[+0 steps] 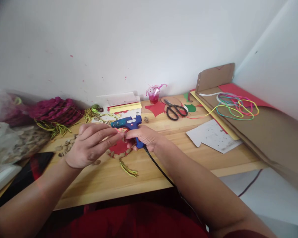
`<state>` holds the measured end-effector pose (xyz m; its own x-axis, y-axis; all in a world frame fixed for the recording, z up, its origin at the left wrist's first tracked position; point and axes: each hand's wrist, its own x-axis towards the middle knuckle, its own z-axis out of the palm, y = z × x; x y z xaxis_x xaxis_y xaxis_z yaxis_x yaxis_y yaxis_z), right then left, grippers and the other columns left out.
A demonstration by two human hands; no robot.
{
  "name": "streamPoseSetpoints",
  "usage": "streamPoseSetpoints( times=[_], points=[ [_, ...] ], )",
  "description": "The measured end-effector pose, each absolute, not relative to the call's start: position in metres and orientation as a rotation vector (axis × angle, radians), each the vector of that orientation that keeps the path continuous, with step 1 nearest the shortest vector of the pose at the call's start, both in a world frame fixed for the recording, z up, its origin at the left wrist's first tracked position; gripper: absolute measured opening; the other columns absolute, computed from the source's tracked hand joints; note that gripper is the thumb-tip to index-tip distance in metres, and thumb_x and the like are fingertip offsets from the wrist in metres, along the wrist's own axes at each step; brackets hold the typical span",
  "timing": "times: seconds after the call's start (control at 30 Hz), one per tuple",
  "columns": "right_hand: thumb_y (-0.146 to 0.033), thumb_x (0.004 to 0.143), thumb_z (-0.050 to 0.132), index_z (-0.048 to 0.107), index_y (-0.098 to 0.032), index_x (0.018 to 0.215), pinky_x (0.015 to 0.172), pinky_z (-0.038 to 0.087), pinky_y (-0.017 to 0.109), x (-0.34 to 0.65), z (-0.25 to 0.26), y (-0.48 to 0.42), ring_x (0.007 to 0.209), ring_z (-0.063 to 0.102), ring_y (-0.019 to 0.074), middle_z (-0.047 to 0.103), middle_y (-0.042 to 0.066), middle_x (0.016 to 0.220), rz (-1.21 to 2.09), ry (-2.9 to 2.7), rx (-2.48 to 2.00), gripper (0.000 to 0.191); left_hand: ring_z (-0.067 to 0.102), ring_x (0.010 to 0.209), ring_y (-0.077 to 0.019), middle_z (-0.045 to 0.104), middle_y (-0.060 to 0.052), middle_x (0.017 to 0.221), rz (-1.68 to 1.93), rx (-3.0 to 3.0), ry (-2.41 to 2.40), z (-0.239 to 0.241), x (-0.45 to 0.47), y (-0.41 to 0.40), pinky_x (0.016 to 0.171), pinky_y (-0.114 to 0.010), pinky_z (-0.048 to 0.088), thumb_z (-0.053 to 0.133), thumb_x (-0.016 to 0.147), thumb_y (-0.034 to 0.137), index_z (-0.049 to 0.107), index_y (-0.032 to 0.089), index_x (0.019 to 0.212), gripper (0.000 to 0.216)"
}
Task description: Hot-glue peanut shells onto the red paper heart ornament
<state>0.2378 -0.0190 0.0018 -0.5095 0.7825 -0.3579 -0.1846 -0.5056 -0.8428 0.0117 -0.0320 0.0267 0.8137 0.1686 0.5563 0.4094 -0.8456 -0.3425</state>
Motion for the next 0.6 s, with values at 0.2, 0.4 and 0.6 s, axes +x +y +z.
streamPoseSetpoints(
  times=[0.2,0.4,0.6],
  points=[
    [-0.020,0.062,0.075,0.069,-0.015,0.066,0.035,0.041,0.017,0.2375,-0.0065,-0.0178,0.049,0.062,0.0121,0.066,0.002,0.057,2.059,-1.093,-0.996,0.009,0.068,0.111,-0.0242,0.078,-0.008,0.113,-0.696,-2.593,-0.324,0.0320,0.0092,-0.0297,0.092,-0.038,0.048,0.045,0.106,0.018,0.064,0.020,0.138,0.037],
    [-0.023,0.066,0.078,0.070,-0.015,0.071,0.035,0.040,0.017,0.2372,-0.0080,-0.0178,0.049,0.062,0.0109,0.068,0.001,0.062,2.075,-1.110,-0.988,0.012,0.068,0.114,-0.0273,0.077,-0.011,0.117,-0.730,-2.647,-0.431,0.0253,0.0027,-0.0329,0.094,-0.041,0.049,0.044,0.106,0.022,0.057,0.023,0.149,0.044],
    [-0.026,0.069,0.079,0.071,-0.016,0.073,0.035,0.041,0.018,0.2393,-0.0043,-0.0192,0.051,0.063,0.0109,0.069,0.001,0.068,2.065,-1.122,-0.960,0.013,0.066,0.113,-0.0276,0.077,-0.011,0.116,-0.718,-2.603,-0.447,0.0254,0.0015,-0.0327,0.095,-0.041,0.049,0.050,0.104,0.016,0.058,0.017,0.146,0.043]
  ],
)
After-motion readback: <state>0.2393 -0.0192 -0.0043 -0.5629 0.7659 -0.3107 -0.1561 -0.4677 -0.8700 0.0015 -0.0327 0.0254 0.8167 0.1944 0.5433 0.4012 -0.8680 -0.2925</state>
